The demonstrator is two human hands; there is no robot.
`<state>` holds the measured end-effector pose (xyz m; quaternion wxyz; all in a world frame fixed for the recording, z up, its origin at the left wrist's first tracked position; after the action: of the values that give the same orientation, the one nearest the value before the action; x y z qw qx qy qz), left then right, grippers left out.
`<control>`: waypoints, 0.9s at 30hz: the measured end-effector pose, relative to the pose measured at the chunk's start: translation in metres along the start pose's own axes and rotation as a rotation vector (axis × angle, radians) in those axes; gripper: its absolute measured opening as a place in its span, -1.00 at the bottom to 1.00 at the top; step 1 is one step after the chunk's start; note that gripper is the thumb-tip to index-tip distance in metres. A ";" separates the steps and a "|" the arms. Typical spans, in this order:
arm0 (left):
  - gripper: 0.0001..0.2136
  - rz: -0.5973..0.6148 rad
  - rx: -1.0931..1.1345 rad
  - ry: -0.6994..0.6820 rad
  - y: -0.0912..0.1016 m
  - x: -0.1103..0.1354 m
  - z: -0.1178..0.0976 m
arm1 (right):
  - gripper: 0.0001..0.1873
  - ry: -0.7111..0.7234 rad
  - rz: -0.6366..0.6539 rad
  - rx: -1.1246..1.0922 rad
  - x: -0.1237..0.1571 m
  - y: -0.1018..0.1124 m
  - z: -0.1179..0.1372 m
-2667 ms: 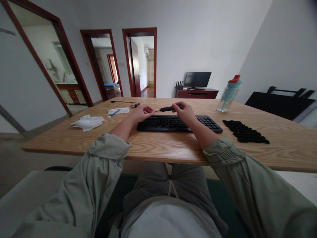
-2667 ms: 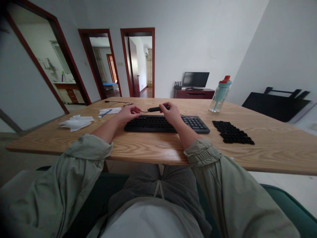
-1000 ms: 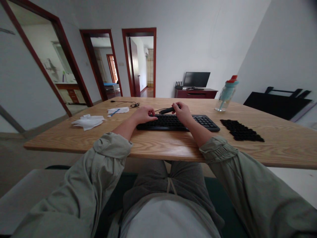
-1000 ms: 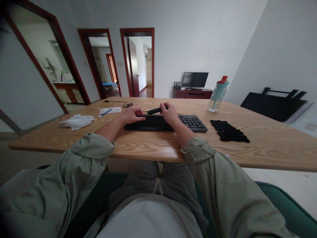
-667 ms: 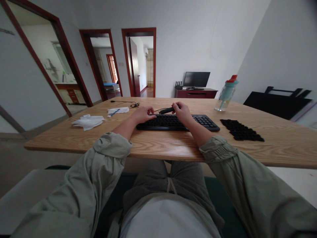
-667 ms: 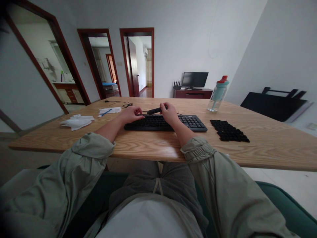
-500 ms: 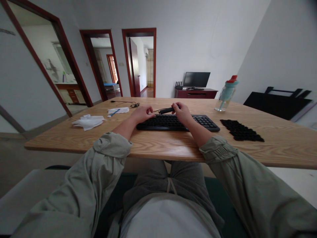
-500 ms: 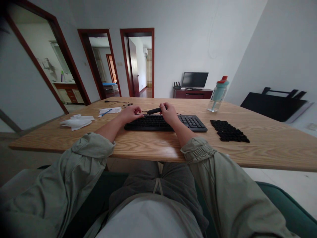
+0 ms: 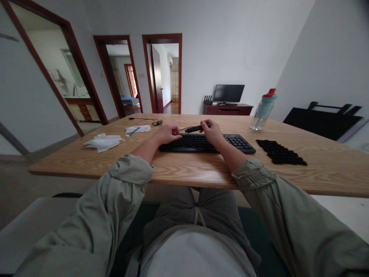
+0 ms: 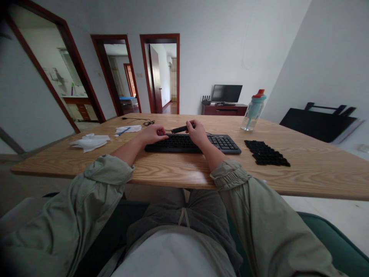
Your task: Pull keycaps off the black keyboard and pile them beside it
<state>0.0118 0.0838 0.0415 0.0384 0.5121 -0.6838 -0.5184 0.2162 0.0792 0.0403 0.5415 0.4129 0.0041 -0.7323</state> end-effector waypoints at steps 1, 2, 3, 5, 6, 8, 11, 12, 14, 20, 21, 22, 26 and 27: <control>-0.72 -0.014 -0.001 0.004 0.001 0.000 0.002 | -0.55 0.000 0.010 -0.002 0.000 -0.001 0.000; -0.73 -0.027 -0.004 0.010 0.003 -0.001 0.004 | -0.56 0.000 0.018 -0.003 0.000 -0.003 -0.001; -0.74 -0.037 -0.008 0.017 0.004 -0.001 0.006 | -0.57 0.002 0.027 -0.004 0.000 -0.004 -0.002; -0.76 -0.055 -0.021 0.030 0.006 -0.002 0.010 | -0.58 0.014 0.037 -0.009 -0.001 -0.007 -0.002; -0.77 -0.057 -0.029 0.036 0.006 -0.002 0.012 | -0.59 0.023 0.040 -0.010 -0.001 -0.008 -0.003; -0.79 -0.048 -0.038 0.047 0.005 -0.003 0.015 | -0.58 0.046 0.051 -0.003 -0.001 -0.011 -0.001; -0.80 -0.025 -0.040 0.054 0.002 -0.004 0.016 | -0.58 0.066 0.075 0.032 0.000 -0.015 0.002; -0.80 -0.022 -0.042 0.054 0.002 -0.004 0.016 | -0.58 0.066 0.080 0.047 0.001 -0.016 0.003; -0.80 -0.020 -0.049 0.056 0.002 -0.004 0.015 | -0.59 0.064 0.076 0.075 0.002 -0.015 0.005; -0.73 -0.015 -0.047 0.040 0.000 -0.004 0.013 | -0.64 0.088 0.013 0.139 0.004 -0.008 0.011; -0.73 -0.002 -0.046 0.036 -0.001 -0.004 0.014 | -0.64 0.090 0.012 0.143 0.004 -0.008 0.012; -0.73 0.015 -0.046 0.032 -0.004 -0.005 0.015 | -0.64 0.092 0.010 0.145 0.004 -0.008 0.012; -0.76 0.087 -0.070 0.027 -0.013 -0.007 0.019 | -0.64 0.106 0.002 0.140 0.005 -0.010 0.013; -0.78 0.091 -0.082 0.030 -0.014 -0.008 0.019 | -0.65 0.111 0.002 0.137 0.005 -0.010 0.014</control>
<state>0.0138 0.1029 0.0260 0.0931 0.4860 -0.6839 -0.5361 0.1995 0.0730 0.0421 0.5115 0.4888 -0.0165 -0.7065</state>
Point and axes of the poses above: each hand's wrist, its own x-axis away from the middle knuckle, its own y-axis out of the back of the hand, z = x × y, the point moved 10 cm from there along -x, towards the middle knuckle, and after that the axes turned 11 degrees about x, right-handed, at the moved point
